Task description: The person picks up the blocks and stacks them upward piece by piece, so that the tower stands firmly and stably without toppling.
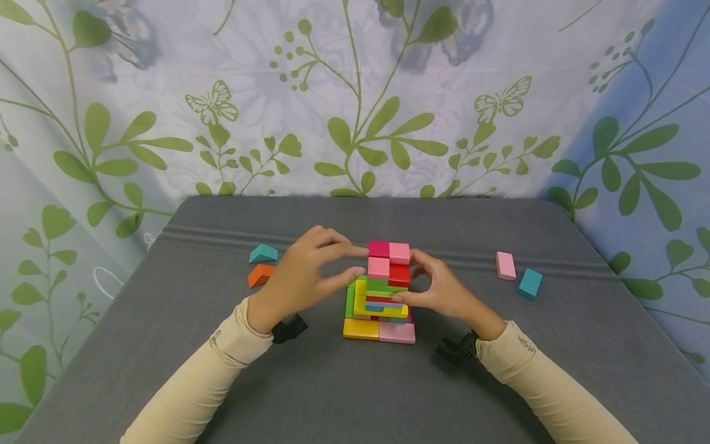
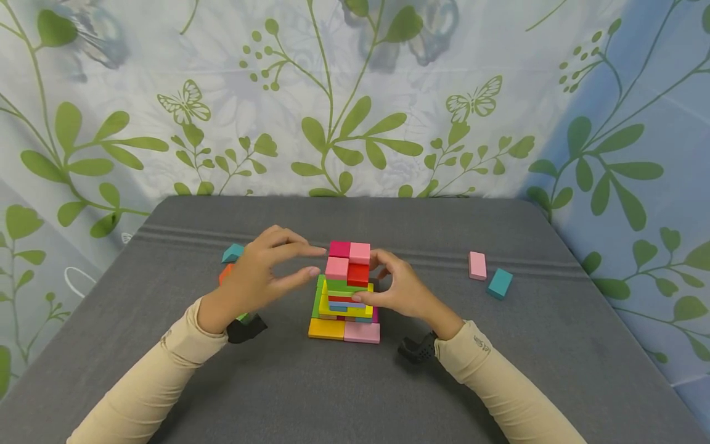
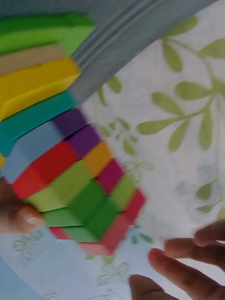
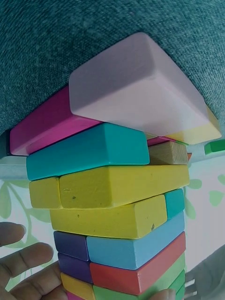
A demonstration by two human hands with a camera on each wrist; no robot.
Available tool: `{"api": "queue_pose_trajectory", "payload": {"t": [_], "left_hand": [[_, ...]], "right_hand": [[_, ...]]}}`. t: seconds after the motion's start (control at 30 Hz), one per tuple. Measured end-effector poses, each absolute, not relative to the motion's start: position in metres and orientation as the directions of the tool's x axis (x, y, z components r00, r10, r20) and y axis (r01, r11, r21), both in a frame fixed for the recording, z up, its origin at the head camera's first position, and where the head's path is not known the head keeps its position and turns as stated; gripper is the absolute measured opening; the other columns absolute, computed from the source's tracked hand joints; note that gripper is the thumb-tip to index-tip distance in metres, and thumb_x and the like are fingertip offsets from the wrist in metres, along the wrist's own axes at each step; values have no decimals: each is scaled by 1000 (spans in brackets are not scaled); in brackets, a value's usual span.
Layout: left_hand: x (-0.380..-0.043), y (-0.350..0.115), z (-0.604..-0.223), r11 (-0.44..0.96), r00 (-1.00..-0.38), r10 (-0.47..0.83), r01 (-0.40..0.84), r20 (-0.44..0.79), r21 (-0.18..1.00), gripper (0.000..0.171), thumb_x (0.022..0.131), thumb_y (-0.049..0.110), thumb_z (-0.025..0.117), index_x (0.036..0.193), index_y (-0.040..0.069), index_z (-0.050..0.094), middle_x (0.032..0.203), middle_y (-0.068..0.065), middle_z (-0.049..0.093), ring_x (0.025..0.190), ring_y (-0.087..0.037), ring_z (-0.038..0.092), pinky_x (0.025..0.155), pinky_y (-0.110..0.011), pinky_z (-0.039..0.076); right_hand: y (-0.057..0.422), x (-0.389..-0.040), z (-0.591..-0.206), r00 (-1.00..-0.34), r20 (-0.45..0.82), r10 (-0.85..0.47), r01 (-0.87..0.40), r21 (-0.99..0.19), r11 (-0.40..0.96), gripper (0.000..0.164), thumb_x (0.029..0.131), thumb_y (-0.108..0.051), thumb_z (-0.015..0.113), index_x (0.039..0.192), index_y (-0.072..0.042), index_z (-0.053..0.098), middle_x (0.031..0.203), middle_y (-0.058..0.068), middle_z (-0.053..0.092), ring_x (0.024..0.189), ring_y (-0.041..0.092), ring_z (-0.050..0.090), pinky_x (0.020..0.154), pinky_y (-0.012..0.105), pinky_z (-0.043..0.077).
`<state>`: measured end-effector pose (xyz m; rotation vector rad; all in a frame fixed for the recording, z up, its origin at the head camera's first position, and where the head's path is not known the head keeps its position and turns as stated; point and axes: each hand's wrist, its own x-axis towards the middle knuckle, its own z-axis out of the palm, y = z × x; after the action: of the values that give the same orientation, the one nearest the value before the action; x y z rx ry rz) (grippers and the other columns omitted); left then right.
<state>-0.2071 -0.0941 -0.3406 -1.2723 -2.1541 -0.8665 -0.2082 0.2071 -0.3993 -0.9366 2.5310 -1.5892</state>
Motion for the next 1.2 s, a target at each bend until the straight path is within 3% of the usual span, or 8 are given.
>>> {"api": "queue_pose_trajectory", "payload": {"t": [0.13,0.3,0.4,0.53,0.7,0.9,1.0,1.2], "left_hand": [[-210,-124,-340,379,-550,621,835,559,400,28,93,10,86,121,8,83,102,0,75,92,-19,65,77,-38,54],[-214,-165,-344,421,-670,688,682,279,598,21,101,9,77,122,9,82,110,4,78,89,-11,62,73,-32,51],[-217,-185,-350,465,-685,717,607,129,645,21,103,9,74,123,7,80,115,-2,78,94,-13,67,80,-38,56],[-217,-205,-361,525,-677,736,549,-22,650,29,99,10,79,128,4,77,124,-8,75,111,-27,69,97,-54,56],[-217,-217,-370,616,-678,713,488,-176,618,47,87,4,89,131,6,75,130,-6,74,117,-31,67,99,-53,55],[-219,-221,-385,621,-686,712,517,-150,589,35,83,0,91,115,9,80,114,1,76,106,-24,70,90,-45,59],[-221,-218,-388,613,-690,714,534,-119,582,32,85,4,90,115,10,79,112,3,75,106,-22,71,90,-43,59],[-224,-202,-384,544,-686,727,602,30,585,28,90,9,86,117,8,80,113,1,77,105,-25,72,93,-50,60]], "right_hand": [[206,-208,-399,-824,287,-489,-473,-823,314,66,87,-19,89,140,5,58,128,16,68,116,24,60,98,47,55],[206,-208,-398,-823,284,-492,-471,-826,310,65,87,-19,88,139,5,59,128,16,68,116,24,61,98,44,55],[207,-208,-399,-823,287,-490,-472,-826,308,65,88,-20,88,139,5,58,128,16,68,116,23,60,97,41,55],[207,-208,-398,-824,286,-489,-471,-826,310,65,87,-20,88,139,6,58,128,17,67,116,27,60,97,41,55],[207,-207,-398,-828,274,-489,-460,-830,315,65,87,-20,88,140,5,58,129,16,67,117,23,60,98,41,55],[207,-207,-398,-828,273,-490,-459,-832,311,65,87,-20,88,140,5,58,130,16,67,118,28,60,99,41,55],[206,-208,-398,-827,272,-492,-458,-834,307,65,87,-20,88,139,4,58,130,16,67,118,32,59,99,43,55],[206,-208,-398,-824,277,-494,-463,-832,306,65,87,-21,88,139,4,58,129,16,67,117,30,60,98,43,56]]}}
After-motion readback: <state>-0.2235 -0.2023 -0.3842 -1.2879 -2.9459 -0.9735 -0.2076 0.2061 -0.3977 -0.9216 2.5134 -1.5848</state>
